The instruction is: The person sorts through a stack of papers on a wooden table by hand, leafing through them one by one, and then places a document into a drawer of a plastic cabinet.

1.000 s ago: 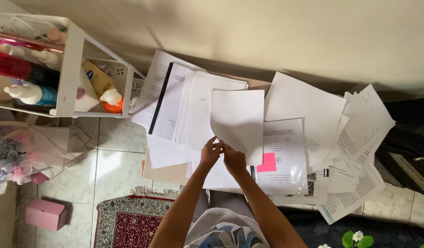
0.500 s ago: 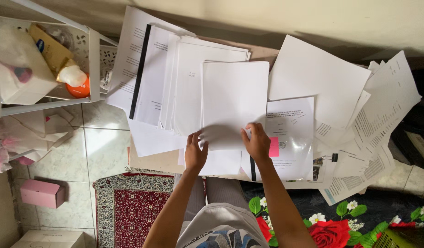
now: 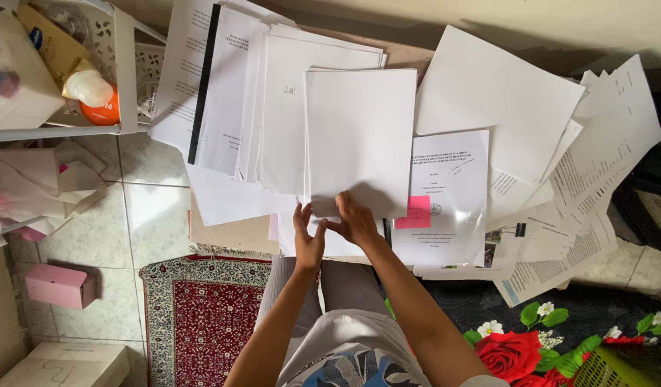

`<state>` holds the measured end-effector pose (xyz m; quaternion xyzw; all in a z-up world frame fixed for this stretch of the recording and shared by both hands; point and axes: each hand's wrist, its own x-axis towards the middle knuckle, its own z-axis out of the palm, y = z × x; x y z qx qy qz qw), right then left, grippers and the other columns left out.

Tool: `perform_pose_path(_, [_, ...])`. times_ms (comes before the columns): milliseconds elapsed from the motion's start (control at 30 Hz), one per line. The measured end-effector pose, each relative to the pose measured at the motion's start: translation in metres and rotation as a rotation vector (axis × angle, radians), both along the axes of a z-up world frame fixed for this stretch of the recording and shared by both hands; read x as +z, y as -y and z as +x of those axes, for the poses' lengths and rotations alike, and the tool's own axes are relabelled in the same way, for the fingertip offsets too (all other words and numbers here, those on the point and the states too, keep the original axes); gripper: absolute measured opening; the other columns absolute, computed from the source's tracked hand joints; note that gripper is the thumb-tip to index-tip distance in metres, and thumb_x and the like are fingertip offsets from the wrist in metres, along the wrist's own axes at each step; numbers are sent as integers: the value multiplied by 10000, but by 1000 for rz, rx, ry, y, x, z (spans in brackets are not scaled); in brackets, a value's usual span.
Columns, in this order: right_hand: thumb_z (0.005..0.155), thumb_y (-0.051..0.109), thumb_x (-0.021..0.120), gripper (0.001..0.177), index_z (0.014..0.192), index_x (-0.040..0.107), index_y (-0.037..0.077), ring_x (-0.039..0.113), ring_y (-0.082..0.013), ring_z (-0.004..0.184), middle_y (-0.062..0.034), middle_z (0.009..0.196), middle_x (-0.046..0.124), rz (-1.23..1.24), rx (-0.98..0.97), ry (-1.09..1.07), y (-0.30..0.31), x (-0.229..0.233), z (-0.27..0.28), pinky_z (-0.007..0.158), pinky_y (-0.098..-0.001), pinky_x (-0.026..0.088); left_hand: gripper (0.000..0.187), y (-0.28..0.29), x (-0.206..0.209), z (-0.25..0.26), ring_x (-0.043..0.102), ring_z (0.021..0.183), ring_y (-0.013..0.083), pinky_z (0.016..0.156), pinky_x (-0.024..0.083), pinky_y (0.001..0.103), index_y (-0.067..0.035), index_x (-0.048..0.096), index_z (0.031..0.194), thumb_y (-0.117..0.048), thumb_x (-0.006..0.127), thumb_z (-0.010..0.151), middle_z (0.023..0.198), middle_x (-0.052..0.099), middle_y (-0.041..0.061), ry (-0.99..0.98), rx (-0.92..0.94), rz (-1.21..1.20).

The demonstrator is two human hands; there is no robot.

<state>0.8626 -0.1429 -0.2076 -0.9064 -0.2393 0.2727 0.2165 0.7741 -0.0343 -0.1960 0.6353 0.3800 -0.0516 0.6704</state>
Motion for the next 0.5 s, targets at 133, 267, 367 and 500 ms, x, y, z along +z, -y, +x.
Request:
perform_pose_path(133, [722,429,723,574,1012,423,35,609,-302,860,-107,1001,537,-55,-16,-96,-1,3,-1,638,-414,509,626,-3,4,5,448,1264,265,1014,378,375,-3,287,1348,-100,624,829,1313,507,159,-62,-12,148])
perform_pose_path(267, [733,373,747,559,1036,419,37,592,-308,915,-116,1057,517,-103,-58,-132,-6,3,-5,676,-425,503,641,-3,-2,5,502,1192,260,939,458,351,16,279,1321,-116,658,822,1263,513,210,29,81,-68])
perform_pose_path(367, [724,310,748,584,1116,410,40,603,-304,899,-111,1089,522,63,-157,-67,-4,7,-13,666,-414,507,651,-10,-9,10,619,1041,236,823,519,308,13,271,1306,-117,657,798,1230,529,190,-36,75,-130])
perform_pose_path(500, [728,188,729,624,1255,416,73,607,-281,859,-109,1063,540,160,-175,89,-2,23,-25,663,-396,510,664,-22,1,20,674,897,224,727,553,278,7,330,1318,-111,692,775,1117,627,183,-87,-46,-28])
